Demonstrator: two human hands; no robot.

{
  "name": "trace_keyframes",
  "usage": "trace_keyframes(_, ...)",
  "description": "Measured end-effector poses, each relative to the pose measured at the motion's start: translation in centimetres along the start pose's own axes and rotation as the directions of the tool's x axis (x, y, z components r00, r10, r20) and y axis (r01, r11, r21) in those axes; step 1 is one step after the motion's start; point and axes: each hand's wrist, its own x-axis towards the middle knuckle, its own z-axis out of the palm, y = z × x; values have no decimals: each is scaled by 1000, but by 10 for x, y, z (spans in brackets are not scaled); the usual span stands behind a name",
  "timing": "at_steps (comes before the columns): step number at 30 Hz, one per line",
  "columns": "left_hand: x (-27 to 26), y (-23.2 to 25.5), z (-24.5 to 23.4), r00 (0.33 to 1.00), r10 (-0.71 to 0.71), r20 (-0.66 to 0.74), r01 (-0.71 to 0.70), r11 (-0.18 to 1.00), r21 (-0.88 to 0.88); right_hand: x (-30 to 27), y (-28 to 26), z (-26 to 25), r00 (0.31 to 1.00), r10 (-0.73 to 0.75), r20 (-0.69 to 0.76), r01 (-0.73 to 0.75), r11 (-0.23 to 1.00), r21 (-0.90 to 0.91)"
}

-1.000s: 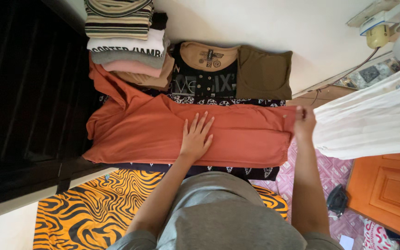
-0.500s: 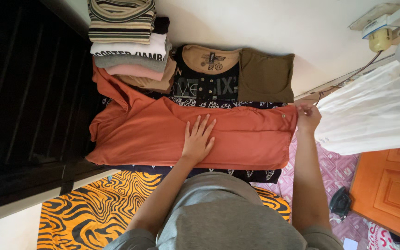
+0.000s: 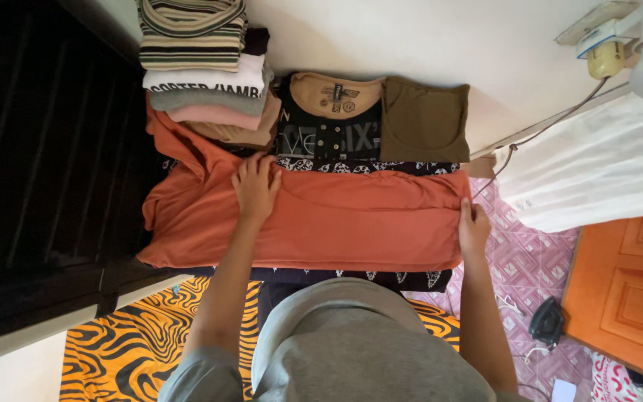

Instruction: The person folds a reddish garment by smoothing it out on a flat surface, folding the sides inward, and rolling it into a compact bundle.

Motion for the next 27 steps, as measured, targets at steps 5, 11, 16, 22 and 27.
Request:
trace_keyframes(5, -6, -4, 12, 999, 5, -41, -4, 1000, 13, -13, 9, -11, 957, -281, -77, 289, 950, 120)
trace_keyframes(11, -6, -7, 13, 999, 17, -34, -16, 999, 35, -26, -10, -29, 946, -259, -194, 270, 962, 33)
trace_keyframes(16, -5, -7, 14, 999, 28, -38, -26, 999, 48, -40, -38, -46, 928, -266, -261, 286, 957, 39)
trace_keyframes(22, -14, 21, -4, 987, 24, -159, -20, 999, 27, -43, -59, -49, 946, -194, -259, 210, 977, 35)
trace_keyframes(27, -62, 103, -8, 977, 126, 170, -76, 959, -274, -96, -146, -14, 818, -505, -277, 467, 863, -193)
